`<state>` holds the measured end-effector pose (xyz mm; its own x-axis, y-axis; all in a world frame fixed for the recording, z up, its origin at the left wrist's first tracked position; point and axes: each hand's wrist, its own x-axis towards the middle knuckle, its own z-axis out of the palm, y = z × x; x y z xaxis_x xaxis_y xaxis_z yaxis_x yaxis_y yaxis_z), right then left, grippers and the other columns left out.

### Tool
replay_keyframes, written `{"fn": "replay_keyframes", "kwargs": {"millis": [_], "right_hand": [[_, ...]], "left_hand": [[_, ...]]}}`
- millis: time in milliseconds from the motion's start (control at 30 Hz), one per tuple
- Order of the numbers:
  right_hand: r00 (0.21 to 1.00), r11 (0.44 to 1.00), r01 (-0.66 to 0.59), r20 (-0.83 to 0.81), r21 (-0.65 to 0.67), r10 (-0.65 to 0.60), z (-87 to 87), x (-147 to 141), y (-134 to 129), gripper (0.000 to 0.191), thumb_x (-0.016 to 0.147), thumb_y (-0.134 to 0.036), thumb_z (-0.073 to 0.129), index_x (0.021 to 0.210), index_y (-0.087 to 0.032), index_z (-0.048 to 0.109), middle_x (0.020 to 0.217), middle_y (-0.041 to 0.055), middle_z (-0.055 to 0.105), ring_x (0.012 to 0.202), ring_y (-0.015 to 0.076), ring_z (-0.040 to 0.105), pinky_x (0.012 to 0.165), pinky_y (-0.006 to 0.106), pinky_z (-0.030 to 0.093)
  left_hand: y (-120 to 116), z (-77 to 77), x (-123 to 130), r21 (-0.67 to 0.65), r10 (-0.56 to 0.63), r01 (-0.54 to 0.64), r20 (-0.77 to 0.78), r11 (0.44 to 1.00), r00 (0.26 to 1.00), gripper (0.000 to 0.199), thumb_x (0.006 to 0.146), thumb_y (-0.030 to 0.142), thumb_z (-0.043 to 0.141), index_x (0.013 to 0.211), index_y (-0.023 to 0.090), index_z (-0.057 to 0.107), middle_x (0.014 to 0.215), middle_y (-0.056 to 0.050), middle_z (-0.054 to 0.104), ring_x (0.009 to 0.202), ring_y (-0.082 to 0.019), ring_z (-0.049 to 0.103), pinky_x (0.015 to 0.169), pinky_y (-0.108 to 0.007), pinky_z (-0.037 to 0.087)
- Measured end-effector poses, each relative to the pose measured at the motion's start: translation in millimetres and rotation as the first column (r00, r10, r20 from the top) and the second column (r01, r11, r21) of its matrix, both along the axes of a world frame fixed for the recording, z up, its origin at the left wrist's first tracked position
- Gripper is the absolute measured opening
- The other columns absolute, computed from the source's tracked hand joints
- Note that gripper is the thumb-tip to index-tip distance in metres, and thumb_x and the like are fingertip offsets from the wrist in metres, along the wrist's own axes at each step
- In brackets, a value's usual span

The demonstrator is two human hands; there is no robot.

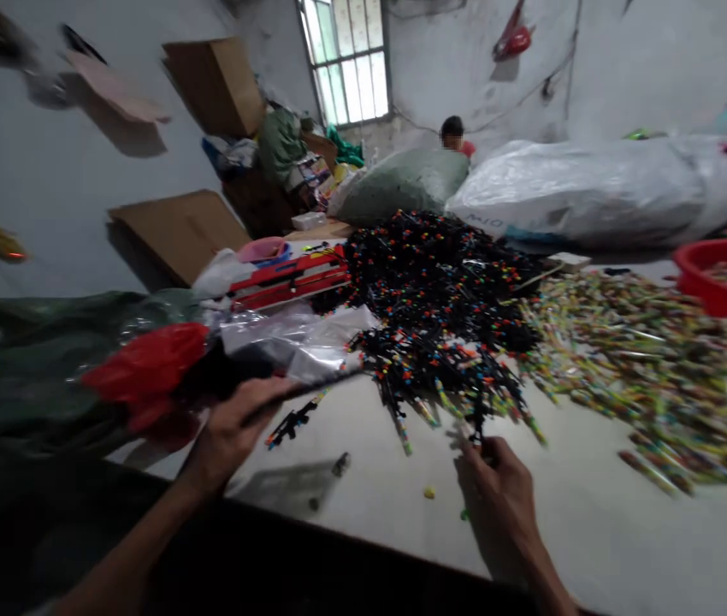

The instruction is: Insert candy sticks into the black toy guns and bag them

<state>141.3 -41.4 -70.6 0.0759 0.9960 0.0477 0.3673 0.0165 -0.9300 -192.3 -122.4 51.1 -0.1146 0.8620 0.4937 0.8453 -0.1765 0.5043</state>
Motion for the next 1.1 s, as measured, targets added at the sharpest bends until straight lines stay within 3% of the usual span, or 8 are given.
{"fn": "replay_keyframes", "kwargs": {"millis": [100,200,267,433,533,700,833,1100], "right_hand": [[0.997,0.992,-0.072,-0.008,-0.104,0.071,-5.0,6.1,6.3,0.034,0.067,-0.050,0.061,0.071,-0.017,0.054,0.053,-0.0027,0.052,0.045,0.0122,0.047,0.040,0.023,0.037],[0.987,0.976,-0.155,0.012,-0.154,0.159,-5.7,9.6,6.0,0.027,0.065,-0.042,0.063,0.074,-0.018,0.053,0.055,-0.0038,0.052,0.046,0.0110,0.045,0.042,0.022,0.036],[0.976,0.964,-0.214,0.005,-0.156,0.218,1.1,5.4,2.6,0.024,0.065,-0.037,0.062,0.076,-0.018,0.053,0.063,-0.0022,0.056,0.049,0.0108,0.046,0.045,0.022,0.036],[0.946,0.937,-0.321,-0.091,-0.139,0.310,26.2,-31.1,-4.0,0.018,0.066,-0.029,0.058,0.078,-0.018,0.051,0.064,-0.0036,0.051,0.052,0.0098,0.043,0.046,0.021,0.033],[0.895,0.881,-0.439,-0.173,-0.176,0.411,29.5,-63.8,-1.6,0.014,0.064,-0.026,0.058,0.071,-0.018,0.049,0.057,-0.0058,0.044,0.052,0.0093,0.040,0.045,0.020,0.030],[0.819,0.800,-0.574,-0.154,-0.174,0.553,15.4,-111.1,8.6,0.010,0.066,-0.025,0.056,0.066,-0.017,0.051,0.058,-0.0038,0.047,0.054,0.0096,0.040,0.048,0.020,0.031],[0.855,0.843,-0.516,-0.027,-0.150,0.518,5.5,-118.2,11.9,0.013,0.068,-0.027,0.058,0.064,-0.016,0.052,0.059,-0.0020,0.051,0.057,0.0111,0.044,0.049,0.020,0.033],[0.810,0.779,-0.584,-0.223,-0.228,0.543,5.0,-136.8,6.9,0.016,0.065,-0.030,0.064,0.070,-0.016,0.058,0.062,-0.0013,0.057,0.056,0.0118,0.050,0.049,0.020,0.038]], "left_hand": [[2.5,-71.7,30.4,-0.241,-0.313,0.322,0.078,0.915,0.947,0.025,0.078,0.019,0.046,0.092,0.028,0.065,0.104,-0.004,0.068,0.110,-0.022,0.054,0.099,-0.044,0.034],[2.5,-122.3,43.5,-0.344,-0.376,0.347,-0.019,0.872,0.926,0.032,0.070,0.006,0.044,0.086,0.024,0.063,0.124,-0.004,0.058,0.125,-0.025,0.041,0.103,-0.054,0.022],[2.1,-136.4,47.6,-0.346,-0.361,0.322,-0.054,0.881,0.931,0.036,0.068,0.001,0.040,0.088,0.023,0.061,0.133,-0.005,0.049,0.129,-0.024,0.034,0.103,-0.053,0.021],[9.1,-131.8,58.3,-0.200,-0.216,0.211,-0.002,0.957,0.976,0.018,0.074,0.014,0.051,0.090,0.019,0.056,0.136,-0.012,0.043,0.125,-0.024,0.039,0.101,-0.045,0.030],[15.7,-130.0,59.6,-0.184,-0.067,0.057,-0.048,0.981,0.997,0.037,0.073,0.028,0.062,0.107,0.019,0.054,0.120,-0.012,0.056,0.114,-0.026,0.047,0.096,-0.045,0.034],[24.1,-139.4,50.5,-0.258,-0.140,0.128,-0.028,0.957,0.990,0.038,0.072,0.028,0.067,0.109,0.023,0.058,0.108,-0.005,0.063,0.106,-0.024,0.051,0.091,-0.041,0.037],[22.3,-143.1,45.7,-0.234,-0.157,0.152,-0.005,0.960,0.988,0.049,0.071,0.030,0.069,0.117,0.022,0.054,0.113,-0.007,0.060,0.110,-0.024,0.048,0.092,-0.042,0.036],[14.6,-137.5,50.0,-0.276,-0.062,0.072,0.046,0.959,0.997,0.028,0.068,0.028,0.070,0.095,0.025,0.064,0.100,-0.003,0.059,0.098,-0.021,0.050,0.087,-0.038,0.035]]}}
